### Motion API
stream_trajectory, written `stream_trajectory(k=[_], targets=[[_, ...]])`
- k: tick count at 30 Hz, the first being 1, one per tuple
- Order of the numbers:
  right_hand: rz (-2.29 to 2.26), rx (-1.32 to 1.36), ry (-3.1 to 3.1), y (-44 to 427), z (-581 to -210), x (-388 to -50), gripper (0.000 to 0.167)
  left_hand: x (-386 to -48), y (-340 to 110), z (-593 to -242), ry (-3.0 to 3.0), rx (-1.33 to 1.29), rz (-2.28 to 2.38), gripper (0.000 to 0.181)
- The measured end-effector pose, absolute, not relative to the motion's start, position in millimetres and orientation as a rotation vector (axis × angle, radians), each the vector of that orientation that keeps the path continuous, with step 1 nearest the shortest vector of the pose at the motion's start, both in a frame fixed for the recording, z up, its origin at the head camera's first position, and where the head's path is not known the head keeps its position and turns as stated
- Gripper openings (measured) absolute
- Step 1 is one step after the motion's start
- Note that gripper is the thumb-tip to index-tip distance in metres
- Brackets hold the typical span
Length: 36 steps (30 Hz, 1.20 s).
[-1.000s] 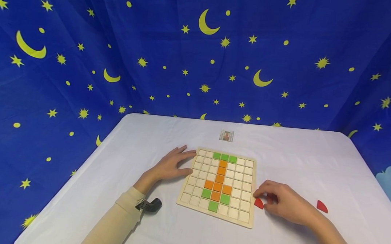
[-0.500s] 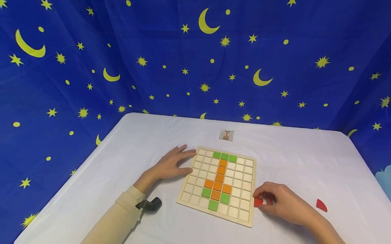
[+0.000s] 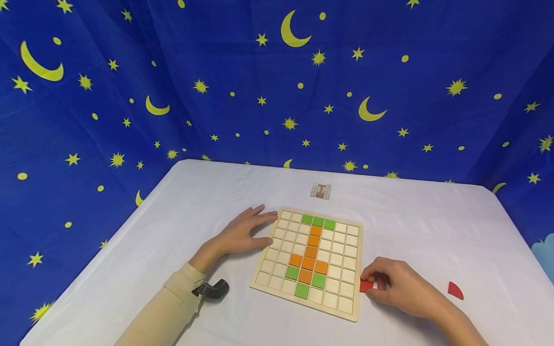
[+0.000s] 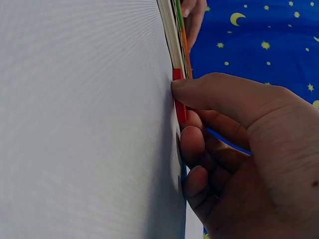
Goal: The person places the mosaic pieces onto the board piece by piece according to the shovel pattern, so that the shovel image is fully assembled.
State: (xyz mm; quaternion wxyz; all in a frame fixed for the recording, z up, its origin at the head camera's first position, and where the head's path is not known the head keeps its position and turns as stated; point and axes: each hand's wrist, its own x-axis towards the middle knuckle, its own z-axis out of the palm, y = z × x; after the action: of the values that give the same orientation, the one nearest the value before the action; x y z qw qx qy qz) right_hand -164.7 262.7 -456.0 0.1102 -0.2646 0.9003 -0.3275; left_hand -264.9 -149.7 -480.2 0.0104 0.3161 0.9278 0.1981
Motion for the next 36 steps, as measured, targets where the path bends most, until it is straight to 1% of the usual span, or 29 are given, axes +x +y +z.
stream_trajectory(k=[24, 36], targets=[[-0.936, -0.813, 2.673, 261.8, -455.8, -165.0, 0.023, -262.9, -148.2, -476.7, 2.900, 0.944, 0.595, 0.068], [-0.981, -0.787, 2.682, 262.3, -456.3, -164.2, 0.025, -263.0, -147.9, -477.6, 2.895, 0.933, 0.588, 0.068]])
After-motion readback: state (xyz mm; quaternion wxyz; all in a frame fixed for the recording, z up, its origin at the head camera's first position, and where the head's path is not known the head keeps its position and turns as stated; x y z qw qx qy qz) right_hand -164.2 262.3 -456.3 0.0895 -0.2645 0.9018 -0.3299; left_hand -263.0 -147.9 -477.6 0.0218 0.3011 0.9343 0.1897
